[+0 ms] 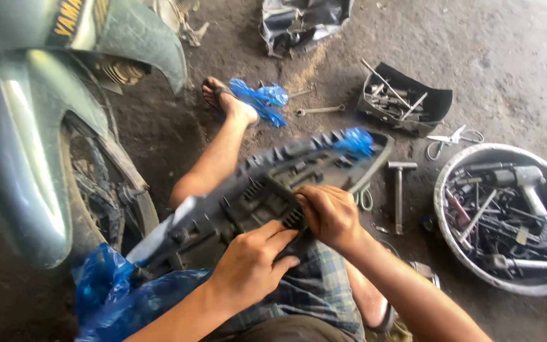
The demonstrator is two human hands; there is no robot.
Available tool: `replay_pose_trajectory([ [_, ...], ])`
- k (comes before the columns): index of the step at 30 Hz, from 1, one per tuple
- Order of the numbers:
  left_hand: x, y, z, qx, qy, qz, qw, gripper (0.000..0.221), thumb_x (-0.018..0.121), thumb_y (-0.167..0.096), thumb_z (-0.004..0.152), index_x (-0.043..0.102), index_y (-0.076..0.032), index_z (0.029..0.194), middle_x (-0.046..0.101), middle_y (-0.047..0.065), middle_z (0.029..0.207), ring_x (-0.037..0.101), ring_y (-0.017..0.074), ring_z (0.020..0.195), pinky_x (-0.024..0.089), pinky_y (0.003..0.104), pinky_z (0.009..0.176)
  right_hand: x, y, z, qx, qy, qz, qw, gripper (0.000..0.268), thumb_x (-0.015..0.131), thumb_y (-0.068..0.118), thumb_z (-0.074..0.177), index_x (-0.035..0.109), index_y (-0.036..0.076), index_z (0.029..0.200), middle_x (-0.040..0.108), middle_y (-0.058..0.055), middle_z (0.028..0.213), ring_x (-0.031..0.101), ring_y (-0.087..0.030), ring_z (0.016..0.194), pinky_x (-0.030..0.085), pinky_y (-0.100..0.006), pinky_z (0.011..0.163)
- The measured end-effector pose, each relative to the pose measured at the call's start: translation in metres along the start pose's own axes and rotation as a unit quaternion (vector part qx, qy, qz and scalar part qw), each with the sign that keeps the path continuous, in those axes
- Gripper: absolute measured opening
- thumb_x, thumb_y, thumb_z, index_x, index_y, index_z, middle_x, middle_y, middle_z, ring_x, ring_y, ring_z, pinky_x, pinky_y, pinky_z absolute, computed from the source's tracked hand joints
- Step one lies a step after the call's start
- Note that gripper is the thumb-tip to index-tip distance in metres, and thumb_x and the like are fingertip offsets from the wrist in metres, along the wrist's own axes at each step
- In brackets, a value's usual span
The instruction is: Reupholstering a motorcycle seat by removing old staples and attaching a new leather cover using a staple gun.
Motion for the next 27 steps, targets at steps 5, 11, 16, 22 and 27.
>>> replay_pose_trajectory([
  [5,-0.055,-0.003,0.007,-0.045,0.027,-0.133,0.99,0.028,0.08,-0.021,0.081,0.075,-0.005,0.104,0.069,0.011,0.091,0.072,0.0315,0.082,0.057,0.039,0.072,0.002,0.026,0.066,0.152,0.117,-0.104,0.976,0.008,0.069,0.015,0.098,0.067,0.01,0.104,0.069,-0.01,0.07,0.067,-0.032,0.057,0.051,-0.045,0.05],
  [11,-0.089,0.006,0.01,-0.074,-0.179,0.164,0.967,0.017,0.071,-0.025,0.089,0.072,-0.007,0.089,0.066,0.009,0.093,0.066,0.0318,0.092,0.053,0.043,0.074,0.053,-0.013,0.083,0.164,0.102,-0.21,0.958,0.031,0.07,0.033,0.102,0.058,0.01,0.084,0.064,-0.009,0.063,0.063,-0.034,0.053,0.047,-0.047,0.047],
  [16,-0.105,0.026,0.016,-0.077,-0.222,0.223,0.946,0.022,0.068,-0.025,0.094,0.07,-0.005,0.084,0.062,0.012,0.093,0.06,0.0321,0.092,0.051,0.043,0.076,0.044,-0.013,0.087,0.126,0.06,-0.118,0.983,0.018,0.067,0.02,0.099,0.063,0.006,0.109,0.068,-0.017,0.092,0.066,-0.037,0.086,0.051,-0.049,0.076],
  [22,-0.112,0.037,0.018,-0.057,-0.278,0.207,0.936,0.021,0.065,-0.023,0.1,0.07,-0.003,0.1,0.064,0.012,0.103,0.062,0.0316,0.099,0.052,0.042,0.084,0.049,-0.003,0.036,0.031,0.115,-0.152,0.981,0.067,0.067,0.032,0.088,0.049,-0.003,0.142,0.048,-0.023,0.15,0.041,-0.041,0.144,0.03,-0.055,0.117],
  [27,-0.067,-0.002,0.004,0.089,-0.239,0.284,0.924,0.039,0.059,-0.017,0.104,0.06,0.009,0.133,0.063,0.022,0.13,0.061,0.0355,0.122,0.051,0.043,0.106,0.038,-0.012,0.037,0.008,0.1,-0.2,0.975,0.076,0.056,0.05,0.091,0.047,0.0,0.147,0.045,-0.02,0.154,0.041,-0.038,0.144,0.029,-0.053,0.117],
])
Point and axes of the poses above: each hand's wrist, its own z-axis towards the middle knuckle, its own x-axis out of the palm, y = z × x, the point moved 9 cm from there along z, towards the middle knuckle
